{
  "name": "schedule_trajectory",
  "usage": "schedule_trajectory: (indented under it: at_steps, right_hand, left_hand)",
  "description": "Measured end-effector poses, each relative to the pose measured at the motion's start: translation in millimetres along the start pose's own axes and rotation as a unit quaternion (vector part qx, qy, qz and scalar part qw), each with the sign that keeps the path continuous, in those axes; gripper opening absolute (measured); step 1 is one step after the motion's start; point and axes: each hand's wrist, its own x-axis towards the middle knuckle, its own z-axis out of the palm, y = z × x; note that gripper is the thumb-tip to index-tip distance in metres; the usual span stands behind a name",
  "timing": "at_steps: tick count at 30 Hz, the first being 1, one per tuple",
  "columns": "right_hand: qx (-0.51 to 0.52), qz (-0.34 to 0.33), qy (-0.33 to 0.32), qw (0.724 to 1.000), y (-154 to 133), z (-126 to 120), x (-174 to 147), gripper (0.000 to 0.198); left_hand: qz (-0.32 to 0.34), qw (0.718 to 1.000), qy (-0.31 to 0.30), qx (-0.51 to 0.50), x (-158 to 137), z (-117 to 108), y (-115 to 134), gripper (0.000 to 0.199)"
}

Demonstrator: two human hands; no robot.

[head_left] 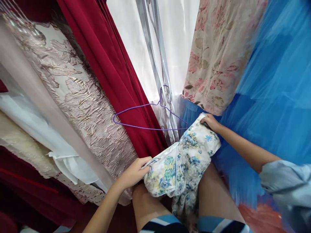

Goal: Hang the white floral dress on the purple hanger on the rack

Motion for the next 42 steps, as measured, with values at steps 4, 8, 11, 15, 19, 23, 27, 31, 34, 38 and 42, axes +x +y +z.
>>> schedule_trajectory:
  at_steps: [4, 8, 11, 15, 19, 23, 27, 31, 34, 38, 42]
  right_hand:
    - [0.026, 0.01, -0.016, 0.999, 2.8, 29.8, 31.7, 0.017]
    - [0.06, 0.065, -0.104, 0.991, -10.9, 68.3, 44.5, 0.014]
    - [0.071, 0.113, -0.165, 0.977, -21.3, 83.9, 39.8, 0.009]
    - [0.089, 0.142, -0.211, 0.963, -31.6, 82.8, 23.2, 0.009]
    - [0.136, 0.165, -0.26, 0.942, -44.3, 63.5, 12.9, 0.016]
    - [0.097, 0.209, -0.254, 0.939, -64.5, 41.1, 16.6, 0.018]
    - [0.024, 0.196, -0.249, 0.948, -78.2, 26.2, 21.4, 0.015]
    - [-0.006, 0.104, -0.224, 0.969, -67.0, 13.8, 12.9, 0.023]
    - [0.0, 0.101, -0.174, 0.98, -54.7, 6.3, 3.5, 0.027]
    - [-0.024, 0.094, -0.161, 0.982, -57.4, 6.0, 2.2, 0.036]
    - [-0.221, -0.046, -0.143, 0.964, -75.2, 15.9, 12.6, 0.043]
  left_hand:
    - [0.067, 0.978, 0.062, 0.187, -9.4, -26.6, 17.2, 0.021]
    - [0.058, 0.932, 0.156, 0.322, -10.9, -65.1, 11.1, 0.026]
    - [0.001, 0.904, 0.164, 0.394, -15.0, -97.0, -10.5, 0.024]
    - [-0.063, 0.875, 0.19, 0.441, -20.9, -134.7, -42.4, 0.023]
    - [-0.068, 0.871, 0.253, 0.416, -10.7, -160.6, -43.9, 0.024]
    - [-0.014, 0.889, 0.33, 0.317, 24.6, -164.7, -11.4, 0.026]
    - [0.145, 0.909, 0.382, 0.088, 68.8, -154.9, 17.0, 0.03]
    - [0.155, 0.904, 0.396, -0.046, 95.5, -139.3, 10.3, 0.062]
    - [0.081, 0.93, 0.354, -0.054, 100.0, -123.2, -6.3, 0.043]
    - [0.079, 0.943, 0.32, 0.046, 101.1, -101.9, -13.5, 0.019]
    - [0.142, 0.914, 0.363, 0.111, 111.3, -85.9, -2.0, 0.022]
